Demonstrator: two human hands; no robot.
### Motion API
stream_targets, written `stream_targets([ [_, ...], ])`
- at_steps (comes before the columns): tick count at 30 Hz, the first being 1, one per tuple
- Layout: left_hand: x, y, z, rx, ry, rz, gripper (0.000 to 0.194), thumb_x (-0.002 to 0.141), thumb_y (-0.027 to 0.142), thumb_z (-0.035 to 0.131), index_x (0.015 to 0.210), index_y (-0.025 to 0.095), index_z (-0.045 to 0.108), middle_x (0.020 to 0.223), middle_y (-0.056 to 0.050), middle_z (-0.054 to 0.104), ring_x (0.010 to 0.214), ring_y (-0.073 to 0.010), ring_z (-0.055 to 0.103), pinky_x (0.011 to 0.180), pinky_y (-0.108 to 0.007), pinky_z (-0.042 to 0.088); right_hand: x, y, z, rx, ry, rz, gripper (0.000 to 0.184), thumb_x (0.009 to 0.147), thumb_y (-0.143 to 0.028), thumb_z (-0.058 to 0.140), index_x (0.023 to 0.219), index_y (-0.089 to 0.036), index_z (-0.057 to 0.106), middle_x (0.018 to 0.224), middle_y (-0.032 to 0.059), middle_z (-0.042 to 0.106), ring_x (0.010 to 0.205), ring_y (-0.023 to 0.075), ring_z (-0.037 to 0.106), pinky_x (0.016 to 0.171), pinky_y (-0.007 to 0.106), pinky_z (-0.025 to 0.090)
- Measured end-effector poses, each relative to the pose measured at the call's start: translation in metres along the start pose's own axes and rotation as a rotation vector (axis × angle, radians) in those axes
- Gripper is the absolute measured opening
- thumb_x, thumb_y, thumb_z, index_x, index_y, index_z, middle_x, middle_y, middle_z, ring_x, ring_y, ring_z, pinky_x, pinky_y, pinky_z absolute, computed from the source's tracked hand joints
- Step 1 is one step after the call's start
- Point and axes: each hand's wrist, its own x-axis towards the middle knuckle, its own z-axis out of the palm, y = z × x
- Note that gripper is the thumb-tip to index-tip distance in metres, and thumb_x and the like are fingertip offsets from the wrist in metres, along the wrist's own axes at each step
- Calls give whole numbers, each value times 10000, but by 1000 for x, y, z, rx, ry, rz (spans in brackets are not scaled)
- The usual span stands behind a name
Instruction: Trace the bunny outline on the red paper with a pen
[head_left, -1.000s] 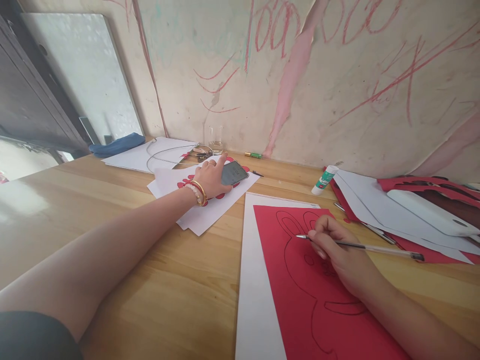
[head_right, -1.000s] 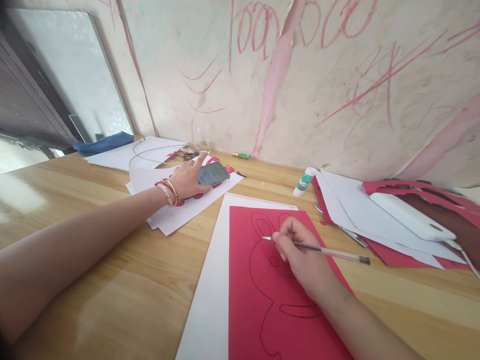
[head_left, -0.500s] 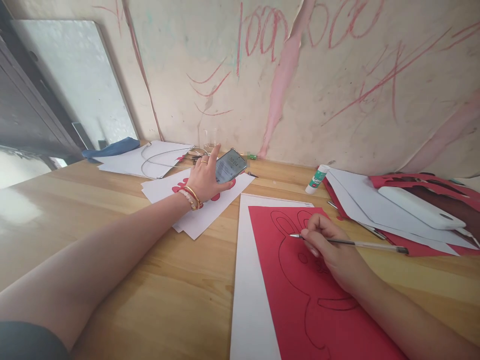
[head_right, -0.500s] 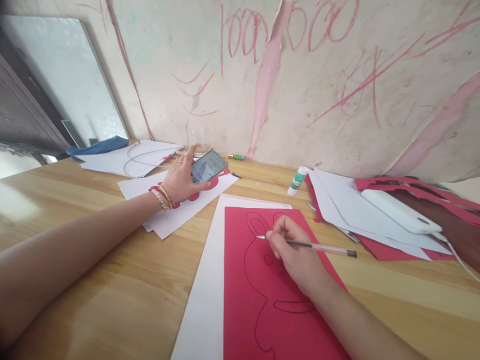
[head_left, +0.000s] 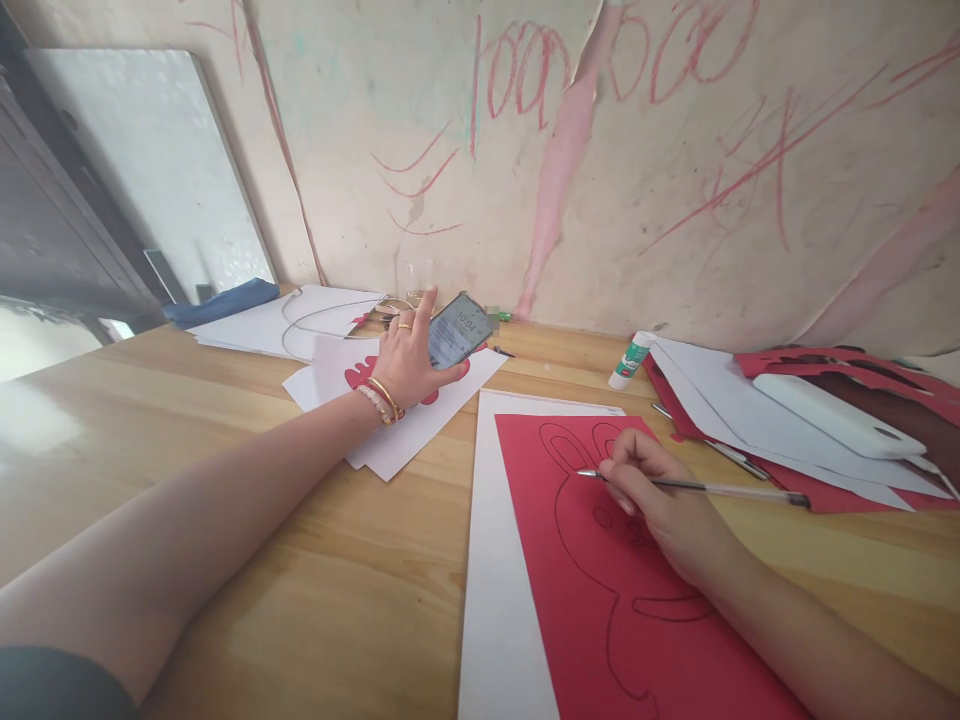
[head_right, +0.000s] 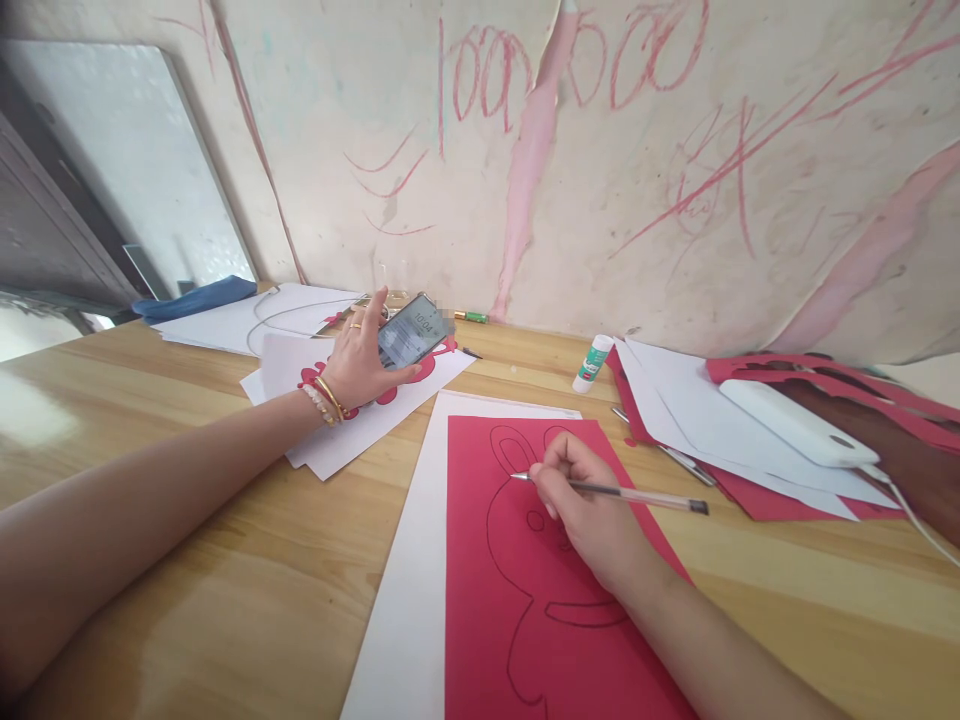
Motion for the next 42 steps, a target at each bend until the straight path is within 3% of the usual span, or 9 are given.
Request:
stream_targets([
  [12, 0, 1, 1, 23, 30, 14, 1048, 669, 531, 696, 1496, 216, 133, 1162, -120, 500, 1086, -345, 474, 929, -515, 380, -1, -4, 0, -29, 14, 10, 288, 788, -325, 583, 642, -234, 352, 463, -78, 380, 434, 92, 300, 422, 217, 243],
  [26, -2, 4, -1, 117, -16, 18, 1053, 682, 532, 709, 1501, 214, 129, 1150, -134, 492, 1106, -352, 456, 901, -473, 384, -3, -7, 0, -33, 17, 16, 297, 797, -341, 579, 642, -232, 350, 467, -76, 371, 438, 89, 288, 418, 208, 237],
  [42, 0, 11, -8, 157, -78, -24, 1037, 688, 553, 708, 1493, 190, 166, 1116, -126, 515, 993, -320, 495, 834, -433, 417, -2, -6, 0, -60, 8, 20, 303, 798, -381, 572, 649, -239, 349, 472, -72, 365, 439, 104, 293, 421, 225, 241],
])
